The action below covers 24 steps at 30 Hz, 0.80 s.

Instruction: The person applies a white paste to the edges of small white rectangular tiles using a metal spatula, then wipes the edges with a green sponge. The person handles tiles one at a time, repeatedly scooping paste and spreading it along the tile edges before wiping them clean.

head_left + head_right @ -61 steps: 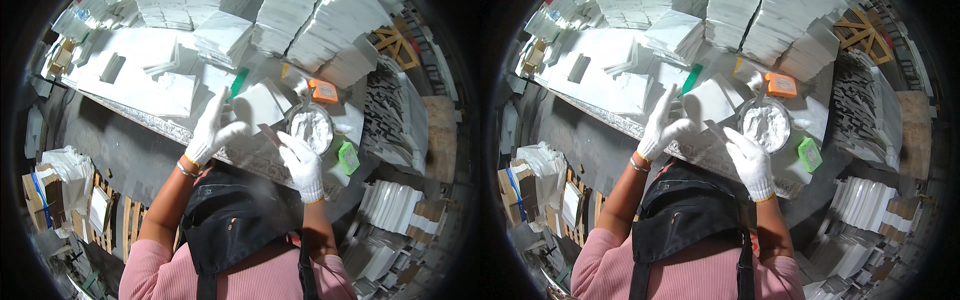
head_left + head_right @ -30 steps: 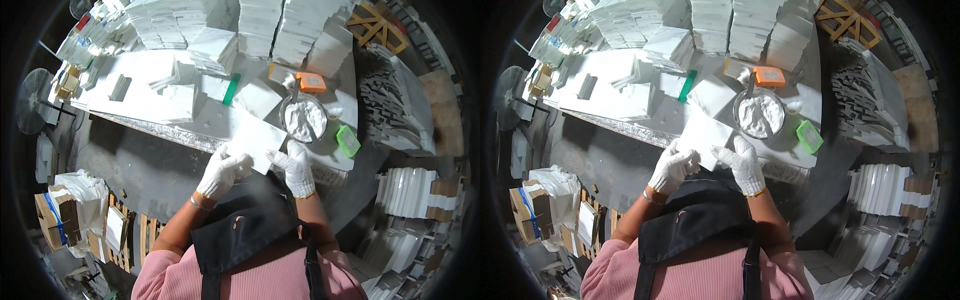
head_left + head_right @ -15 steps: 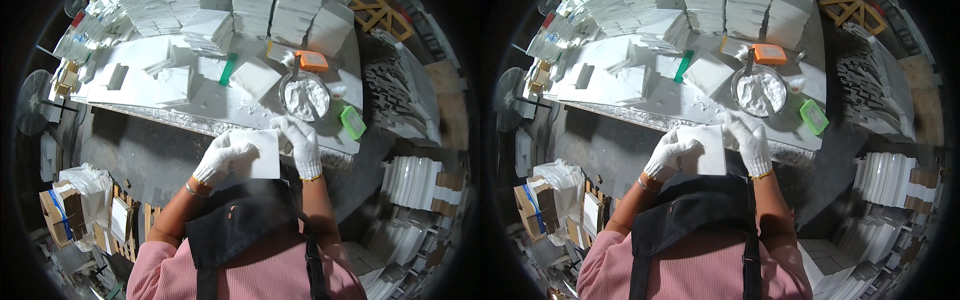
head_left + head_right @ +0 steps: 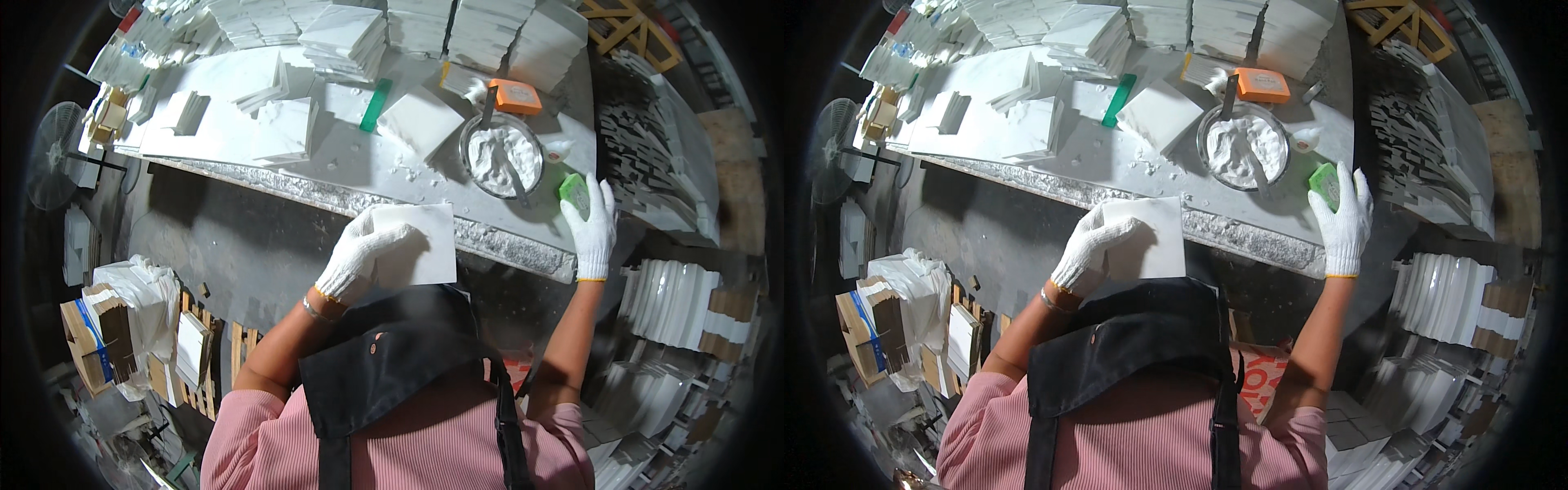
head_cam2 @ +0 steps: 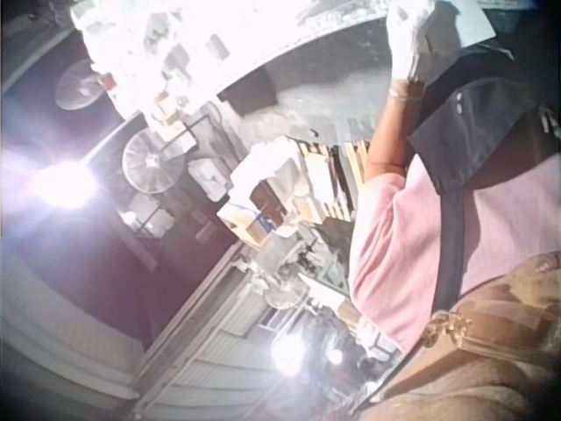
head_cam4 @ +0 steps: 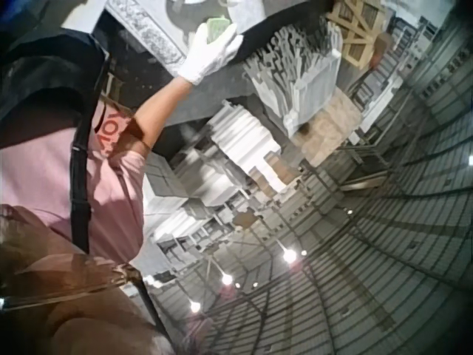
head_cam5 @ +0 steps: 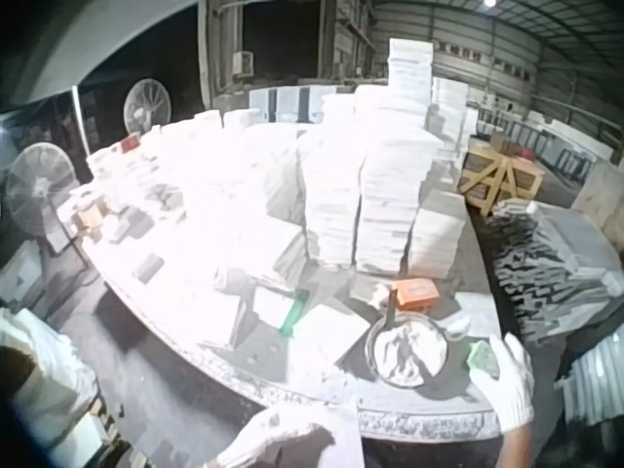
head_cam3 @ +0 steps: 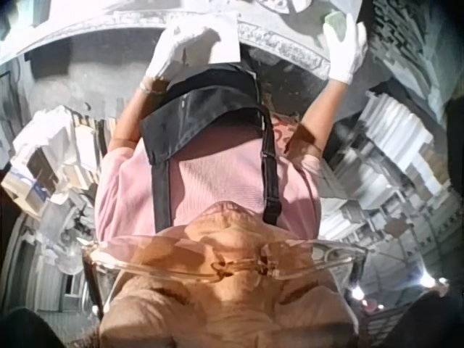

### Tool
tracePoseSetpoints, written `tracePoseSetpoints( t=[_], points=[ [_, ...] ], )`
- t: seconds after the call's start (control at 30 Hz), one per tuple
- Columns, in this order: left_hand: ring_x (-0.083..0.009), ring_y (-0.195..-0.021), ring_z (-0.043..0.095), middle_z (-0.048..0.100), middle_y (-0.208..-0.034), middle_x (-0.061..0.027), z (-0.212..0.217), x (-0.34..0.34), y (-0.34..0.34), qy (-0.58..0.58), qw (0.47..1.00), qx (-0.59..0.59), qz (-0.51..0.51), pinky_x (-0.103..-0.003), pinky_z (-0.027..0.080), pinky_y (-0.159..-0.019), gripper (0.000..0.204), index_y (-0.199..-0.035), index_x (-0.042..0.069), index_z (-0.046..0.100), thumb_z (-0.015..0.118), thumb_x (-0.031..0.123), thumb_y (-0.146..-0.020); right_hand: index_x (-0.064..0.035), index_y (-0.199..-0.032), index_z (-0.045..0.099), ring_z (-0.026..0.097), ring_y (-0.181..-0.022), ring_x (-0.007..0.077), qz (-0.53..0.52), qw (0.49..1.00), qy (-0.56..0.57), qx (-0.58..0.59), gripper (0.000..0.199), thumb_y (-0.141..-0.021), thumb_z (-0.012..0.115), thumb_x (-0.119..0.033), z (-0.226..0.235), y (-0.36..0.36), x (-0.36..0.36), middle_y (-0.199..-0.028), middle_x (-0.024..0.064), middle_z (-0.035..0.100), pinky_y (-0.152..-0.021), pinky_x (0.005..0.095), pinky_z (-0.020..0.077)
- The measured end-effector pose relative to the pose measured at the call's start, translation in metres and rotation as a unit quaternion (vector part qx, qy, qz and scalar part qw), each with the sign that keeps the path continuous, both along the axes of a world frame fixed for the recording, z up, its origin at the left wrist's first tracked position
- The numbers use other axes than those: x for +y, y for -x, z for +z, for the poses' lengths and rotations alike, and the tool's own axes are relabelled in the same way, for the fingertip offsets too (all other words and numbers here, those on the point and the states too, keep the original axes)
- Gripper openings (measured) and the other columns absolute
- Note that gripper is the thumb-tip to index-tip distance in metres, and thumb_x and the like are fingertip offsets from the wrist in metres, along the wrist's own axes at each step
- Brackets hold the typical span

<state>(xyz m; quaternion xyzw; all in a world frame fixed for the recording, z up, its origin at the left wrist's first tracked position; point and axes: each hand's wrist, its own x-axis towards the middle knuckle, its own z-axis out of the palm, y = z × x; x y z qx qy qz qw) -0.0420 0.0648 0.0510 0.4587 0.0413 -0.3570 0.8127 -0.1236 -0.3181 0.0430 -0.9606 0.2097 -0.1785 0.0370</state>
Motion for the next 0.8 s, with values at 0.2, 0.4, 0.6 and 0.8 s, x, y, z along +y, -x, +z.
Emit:
tracePoseSetpoints(
  t=[0.2, 0.4, 0.6, 0.8],
  points=[
    [-0.0219, -0.096, 0.068, 0.070, -0.104, -0.0133, -0.007, 0.002, 0.000, 0.006, 1.000, 0.001, 0.011, -0.034, 0.054, -0.090, 0.029, -0.116, -0.002, 0.061, 0.067, 0.013, -0.092, -0.0196, -0.143, 0.056, 0.060, -0.117, 0.0318, -0.001, 0.997, -0.052, 0.062, 0.064, -0.083, 0.079, -0.022, -0.018, 0.005, -0.029, -0.135, 0.0131, 0.059, -0.104, 0.0394, 0.0465],
    [-0.0203, -0.098, 0.067, 0.069, -0.104, -0.0098, -0.015, 0.002, 0.000, 0.058, 0.995, 0.061, 0.046, -0.033, 0.053, -0.094, 0.030, -0.116, -0.001, 0.062, 0.072, 0.010, -0.090, -0.0067, -0.144, 0.055, 0.059, -0.118, 0.0213, 0.021, 0.880, -0.432, -0.195, 0.059, -0.087, 0.070, -0.014, 0.038, 0.023, 0.070, -0.137, 0.0094, 0.058, -0.101, 0.0348, 0.0488],
    [-0.0199, -0.098, 0.066, 0.068, -0.102, -0.0090, -0.016, -0.004, 0.003, 0.060, 0.995, 0.065, 0.045, -0.034, 0.054, -0.092, 0.027, -0.112, -0.001, 0.062, 0.072, 0.010, -0.090, -0.0058, -0.135, 0.061, 0.063, -0.107, 0.0285, 0.287, 0.877, -0.364, -0.129, 0.069, -0.071, 0.085, -0.013, 0.029, 0.011, 0.182, -0.121, 0.0150, 0.062, -0.095, 0.0381, 0.0508],
    [-0.0200, -0.091, 0.066, 0.069, -0.100, -0.0093, -0.011, 0.009, 0.000, 0.059, 0.996, 0.034, 0.059, -0.035, 0.054, -0.086, 0.027, -0.111, -0.001, 0.063, 0.074, 0.009, -0.087, 0.0004, -0.134, 0.060, 0.060, -0.115, 0.0246, 0.225, 0.828, -0.493, -0.145, 0.057, -0.080, 0.077, -0.003, 0.004, -0.030, 0.192, -0.128, 0.0163, 0.060, -0.097, 0.0374, 0.0497]
  ],
)
